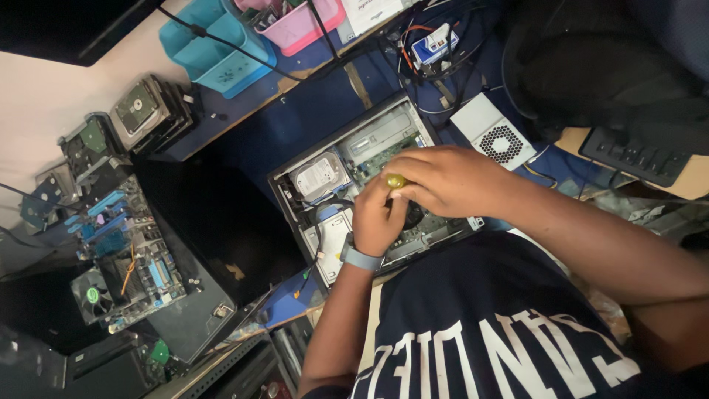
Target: The person works on an open desktop computer case on a repair workbench, using a screwdriver to loosen and tighten screws on the motherboard area. They handle a cooling fan and small screws, repositioning components inside the case and driving screws back in with the screwdriver.
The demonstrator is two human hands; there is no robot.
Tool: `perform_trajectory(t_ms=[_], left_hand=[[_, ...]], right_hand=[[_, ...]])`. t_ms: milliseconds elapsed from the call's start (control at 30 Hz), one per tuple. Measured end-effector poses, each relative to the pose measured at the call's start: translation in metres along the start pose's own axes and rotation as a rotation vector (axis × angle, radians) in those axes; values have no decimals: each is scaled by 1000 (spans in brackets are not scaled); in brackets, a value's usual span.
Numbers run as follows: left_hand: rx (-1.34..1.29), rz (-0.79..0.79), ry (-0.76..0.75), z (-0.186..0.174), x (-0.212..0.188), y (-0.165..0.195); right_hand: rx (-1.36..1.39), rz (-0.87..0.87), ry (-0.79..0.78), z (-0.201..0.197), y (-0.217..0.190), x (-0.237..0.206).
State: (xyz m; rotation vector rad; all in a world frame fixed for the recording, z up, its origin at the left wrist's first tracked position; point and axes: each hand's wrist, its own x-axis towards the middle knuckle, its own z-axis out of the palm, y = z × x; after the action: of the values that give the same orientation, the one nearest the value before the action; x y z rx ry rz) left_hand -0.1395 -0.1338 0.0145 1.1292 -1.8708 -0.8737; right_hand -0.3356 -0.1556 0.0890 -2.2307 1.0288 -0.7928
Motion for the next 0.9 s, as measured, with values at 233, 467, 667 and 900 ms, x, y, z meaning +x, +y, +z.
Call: perform_trajectory(t_ms=[233, 467, 667, 900], left_hand=[[7, 63, 11, -2, -5, 3], [32, 70, 28, -1, -5, 2], [36, 54, 12, 1, -7, -1], [55, 32, -20, 2, -5, 1]], right_hand=[[-21, -71, -6, -4, -9, -4], [-33, -116, 37, -5, -8, -3], [28, -41, -1, -3, -4, -7], [-33, -18, -53, -8, -11, -1]])
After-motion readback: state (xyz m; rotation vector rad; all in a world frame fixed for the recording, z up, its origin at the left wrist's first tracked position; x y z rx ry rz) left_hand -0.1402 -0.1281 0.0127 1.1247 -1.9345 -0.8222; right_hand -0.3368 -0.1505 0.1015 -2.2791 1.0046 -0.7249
